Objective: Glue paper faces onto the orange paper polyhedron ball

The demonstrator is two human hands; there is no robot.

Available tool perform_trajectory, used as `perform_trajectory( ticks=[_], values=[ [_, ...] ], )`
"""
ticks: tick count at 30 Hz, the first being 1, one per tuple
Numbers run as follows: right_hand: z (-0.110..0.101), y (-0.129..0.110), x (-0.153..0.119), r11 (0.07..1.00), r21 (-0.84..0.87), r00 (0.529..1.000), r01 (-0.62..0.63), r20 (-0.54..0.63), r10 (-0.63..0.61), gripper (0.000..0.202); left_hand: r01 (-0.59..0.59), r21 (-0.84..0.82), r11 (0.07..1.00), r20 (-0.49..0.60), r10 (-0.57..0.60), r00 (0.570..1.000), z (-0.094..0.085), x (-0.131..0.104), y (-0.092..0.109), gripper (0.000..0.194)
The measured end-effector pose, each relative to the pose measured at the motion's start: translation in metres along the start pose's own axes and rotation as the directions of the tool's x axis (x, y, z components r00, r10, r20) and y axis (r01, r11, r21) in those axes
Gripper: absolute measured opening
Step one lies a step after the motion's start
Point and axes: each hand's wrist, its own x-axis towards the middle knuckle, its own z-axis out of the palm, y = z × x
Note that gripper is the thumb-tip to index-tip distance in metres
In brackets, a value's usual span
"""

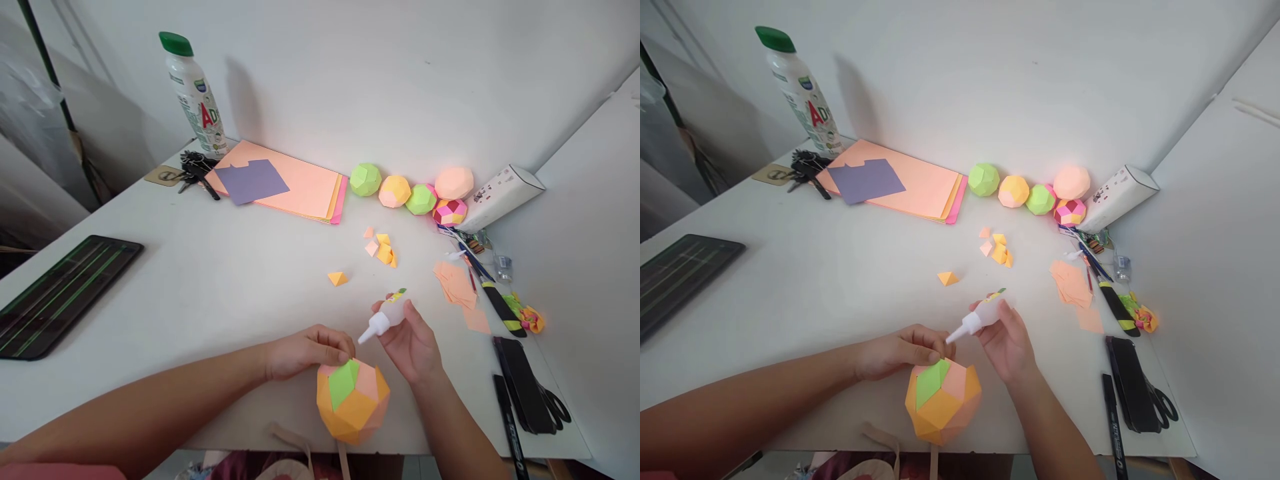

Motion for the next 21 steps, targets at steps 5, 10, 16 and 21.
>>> perform_trajectory(
  ticks=[5, 10, 16, 21],
  values=[
    [-0.013, -0.014, 0.013, 0.976, -0.072, 0.97, 0.204, -0.12, -0.212, 0.026, -0.014, -0.031, 0.999, -0.009, 0.014, 1.0, -0.002, 0.001, 0.0, 0.03],
    [-0.048, -0.028, 0.036, 0.589, -0.767, 0.718, 0.255, -0.257, -0.646, 0.031, -0.016, -0.05, 0.999, -0.013, 0.015, 1.0, -0.003, 0.001, -0.002, 0.029],
    [-0.08, -0.031, 0.056, 0.295, -0.956, 0.627, 0.011, -0.223, -0.746, 0.023, -0.038, -0.038, 0.999, -0.002, 0.038, 0.999, -0.005, 0.001, -0.004, 0.027],
    [-0.077, -0.027, 0.056, 0.121, -0.992, 0.681, -0.036, -0.112, -0.723, 0.015, -0.044, -0.026, 0.999, 0.044, 0.045, 0.998, -0.007, 0.0, -0.006, 0.028]
  ],
)
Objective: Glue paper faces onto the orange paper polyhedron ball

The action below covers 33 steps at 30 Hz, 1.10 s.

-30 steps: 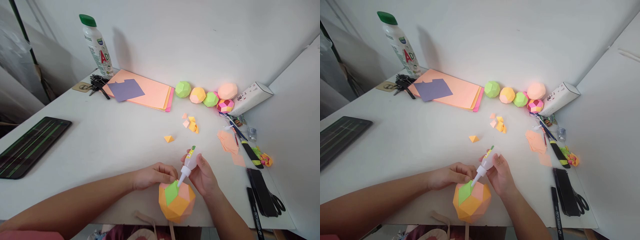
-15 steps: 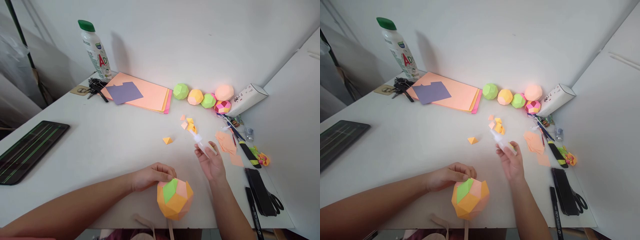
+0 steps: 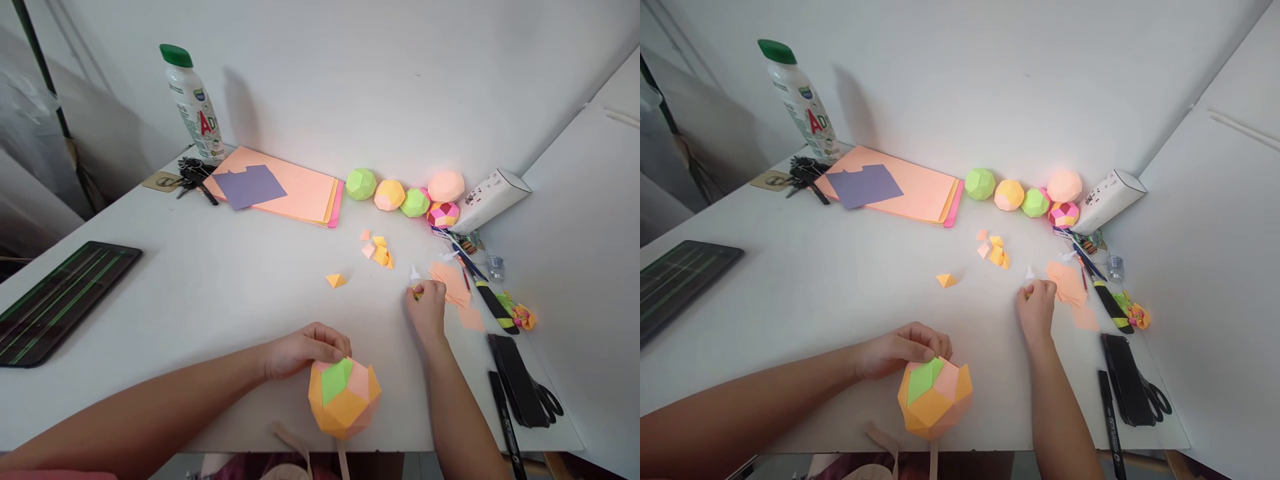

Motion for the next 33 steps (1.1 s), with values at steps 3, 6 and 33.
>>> perform_trajectory(
  ticks=[3, 6, 33],
  values=[
    [-0.003, -0.013, -0.009, 0.996, -0.044, 0.996, 0.074, -0.038, -0.076, 0.011, -0.001, -0.005, 1.0, 0.018, 0.001, 1.0, -0.001, 0.0, -0.001, 0.023],
    [-0.011, -0.035, -0.025, 0.968, 0.123, 0.976, 0.217, -0.013, -0.217, 0.014, 0.006, -0.001, 1.0, 0.022, -0.006, 1.0, -0.002, 0.0, -0.001, 0.021],
    [-0.018, -0.068, -0.076, 0.464, 0.15, 0.075, -0.873, 0.981, -0.176, 0.031, 0.078, -0.008, 0.997, -0.068, -0.078, 0.995, 0.001, -0.002, 0.005, 0.015]
  ],
)
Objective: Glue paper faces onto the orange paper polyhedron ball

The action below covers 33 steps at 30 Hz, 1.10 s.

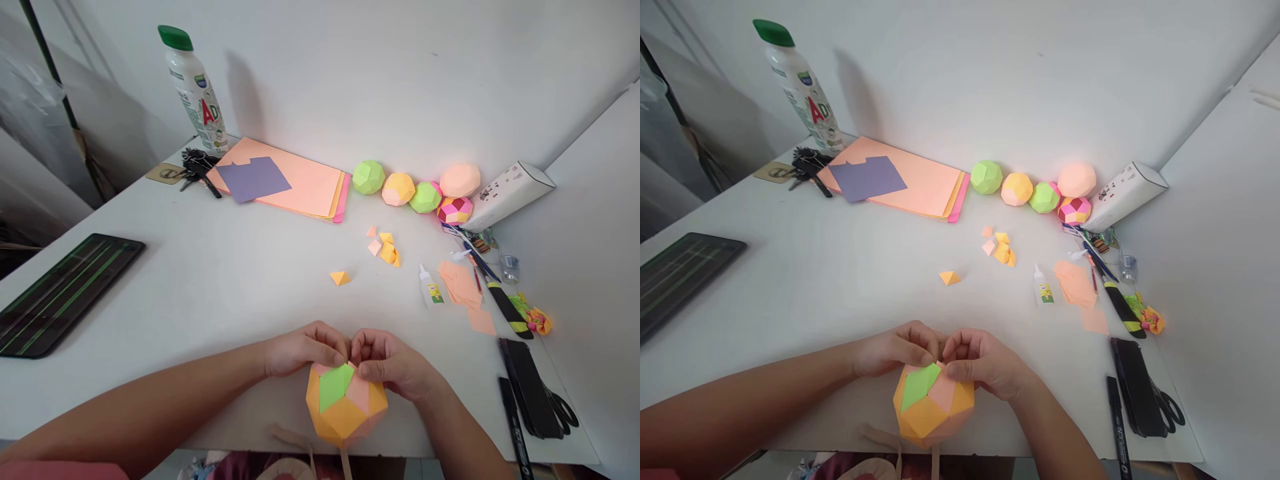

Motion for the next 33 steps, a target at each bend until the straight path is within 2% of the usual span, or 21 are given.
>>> perform_trajectory(
  ticks=[3, 7, 16, 27, 33],
  values=[
    [-0.0002, -0.0008, -0.0015, 0.998, -0.062, 0.999, 0.034, -0.039, -0.036, 0.031, 0.01, -0.004, 1.0, -0.023, -0.01, 1.0, 0.0002, -0.0005, -0.0002, 0.015],
    [0.0017, -0.0029, -0.0045, 0.984, -0.145, 0.991, 0.099, -0.071, -0.111, 0.025, -0.024, -0.005, 1.0, 0.011, 0.024, 1.0, -0.0001, 0.0, -0.0004, 0.018],
    [0.003, -0.0045, -0.0077, 0.97, -0.178, 0.982, 0.168, -0.052, -0.18, 0.018, -0.069, 0.001, 0.998, 0.048, 0.069, 0.996, -0.0026, 0.001, -0.0013, 0.016],
    [0.0002, -0.002, -0.0088, 0.956, -0.232, 0.977, 0.181, -0.068, -0.202, 0.024, -0.072, 0.013, 0.997, 0.054, 0.071, 0.996, -0.0007, 0.0003, -0.0004, 0.019],
    [-0.002, -0.0024, -0.01, 0.951, -0.256, 0.981, 0.175, -0.035, -0.19, 0.022, -0.057, 0.023, 0.998, 0.044, 0.056, 0.997, -0.0014, 0.0005, -0.001, 0.02]
  ],
)
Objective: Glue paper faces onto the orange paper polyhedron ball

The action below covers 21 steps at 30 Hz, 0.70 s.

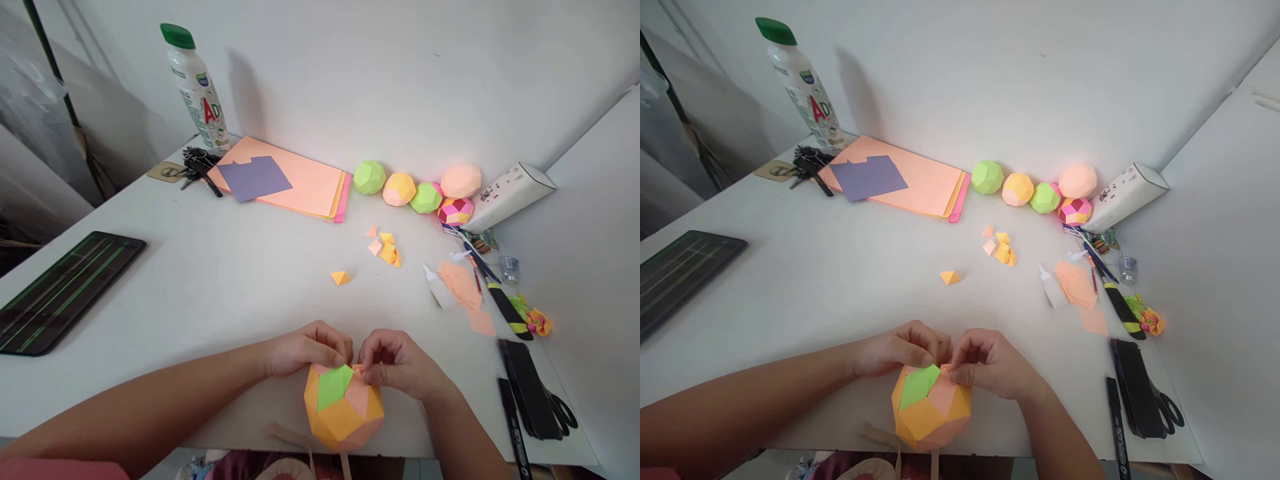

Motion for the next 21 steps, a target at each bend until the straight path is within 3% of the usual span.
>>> perform_trajectory(
  ticks=[21],
  values=[
    [-0.0028, -0.0012, -0.0005, 1.0, -0.004, 0.993, 0.006, 0.114, -0.006, 0.024, 0.032, 0.036, 0.999, 0.013, -0.032, 0.999, 0.0001, 0.0, 0.0002, 0.02]
  ],
)
